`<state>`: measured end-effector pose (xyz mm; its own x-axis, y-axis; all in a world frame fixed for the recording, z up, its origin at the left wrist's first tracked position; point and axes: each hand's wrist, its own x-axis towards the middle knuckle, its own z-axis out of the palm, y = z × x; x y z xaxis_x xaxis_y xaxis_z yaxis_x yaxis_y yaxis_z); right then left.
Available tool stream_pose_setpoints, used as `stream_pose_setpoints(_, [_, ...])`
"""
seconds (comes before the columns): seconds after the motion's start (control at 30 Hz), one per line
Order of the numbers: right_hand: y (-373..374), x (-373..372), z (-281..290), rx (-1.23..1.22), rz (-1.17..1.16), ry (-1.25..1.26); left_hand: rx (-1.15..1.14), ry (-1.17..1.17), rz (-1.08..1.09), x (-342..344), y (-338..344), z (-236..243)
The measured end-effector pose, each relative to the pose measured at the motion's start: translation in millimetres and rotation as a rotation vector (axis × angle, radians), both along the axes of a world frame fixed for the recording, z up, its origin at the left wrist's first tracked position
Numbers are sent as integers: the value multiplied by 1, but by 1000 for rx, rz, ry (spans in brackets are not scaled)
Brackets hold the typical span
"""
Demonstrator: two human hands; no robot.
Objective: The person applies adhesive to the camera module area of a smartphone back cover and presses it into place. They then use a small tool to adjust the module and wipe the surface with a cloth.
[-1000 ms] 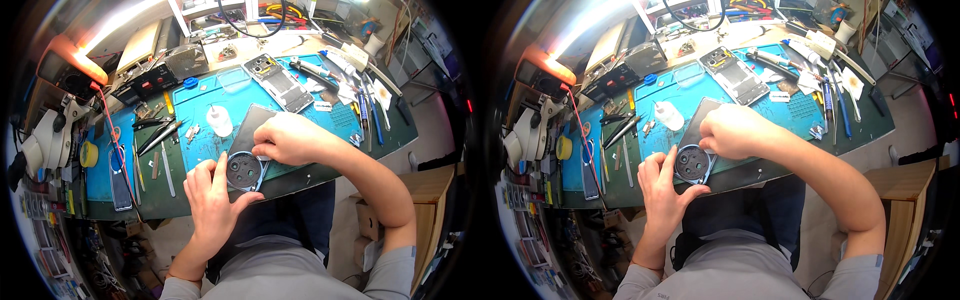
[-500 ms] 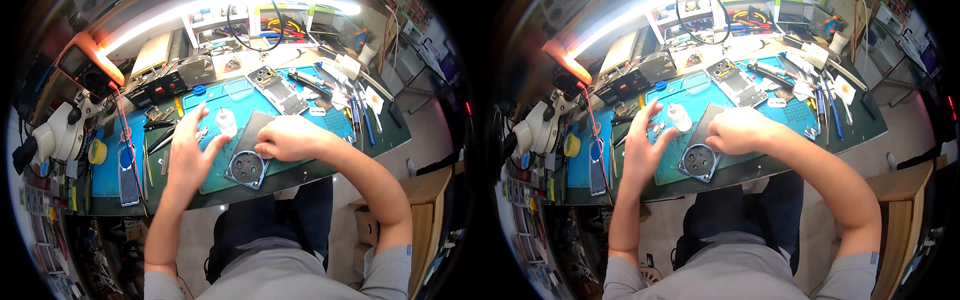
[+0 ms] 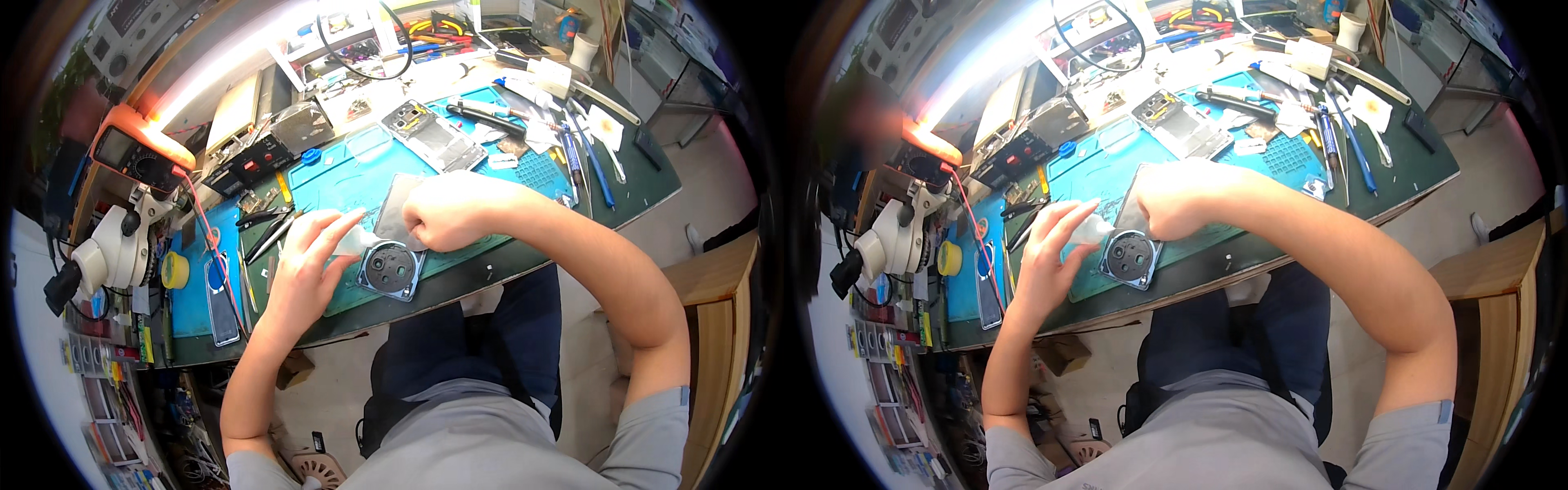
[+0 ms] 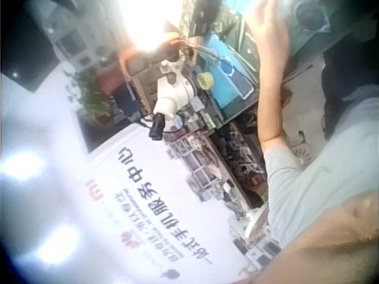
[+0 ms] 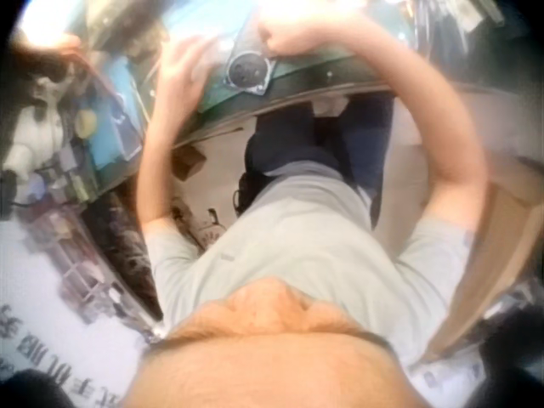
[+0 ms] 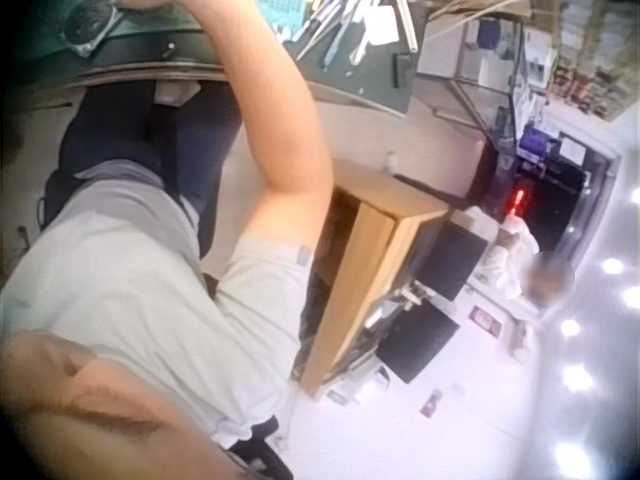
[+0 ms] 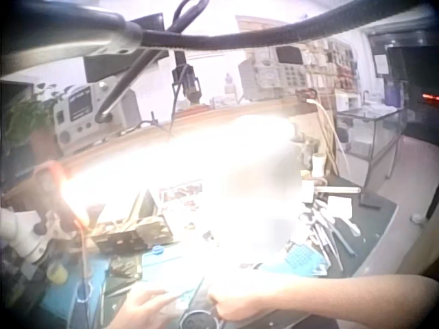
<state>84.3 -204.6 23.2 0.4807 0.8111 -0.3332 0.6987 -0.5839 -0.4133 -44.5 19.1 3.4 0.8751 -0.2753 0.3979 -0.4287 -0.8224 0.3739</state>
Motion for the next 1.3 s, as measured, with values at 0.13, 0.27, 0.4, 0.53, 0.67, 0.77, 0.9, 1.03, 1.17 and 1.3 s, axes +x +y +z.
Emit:
stream_pose_setpoints(0.13, [-1,1,-4,32,-6,19,70,-57,-60,4,-1,1])
stream_pose_setpoints(0.27, [-2,1,-5,55,-13,26,168,-97,-120,8,-5,4])
stream_pose_setpoints(0.4, [-3,2,-8,71,-5,30,181,-87,-135,8,-8,4])
stream_pose_setpoints(0.53, [-3,2,-11,81,4,6,213,-126,-166,11,-10,3])
stream_pose_setpoints(0.67, [-3,2,-13,87,1,7,241,-132,-161,10,-11,3])
stream_pose_setpoints(0.77, [-4,0,-11,86,-12,4,235,-140,-155,11,-11,6])
stream_pose_setpoints(0.9, [-4,2,-15,92,-21,5,140,-110,-121,13,-6,5])
stream_pose_setpoints(1.03, [-4,1,-10,104,-31,18,-593,161,29,18,-1,-20])
stream_pose_setpoints(1.17, [-3,0,-8,87,-34,-14,-823,111,7,43,9,-40])
stream_pose_setpoints(1.3, [0,-7,-2,41,-29,-95,-727,290,71,46,9,-38])
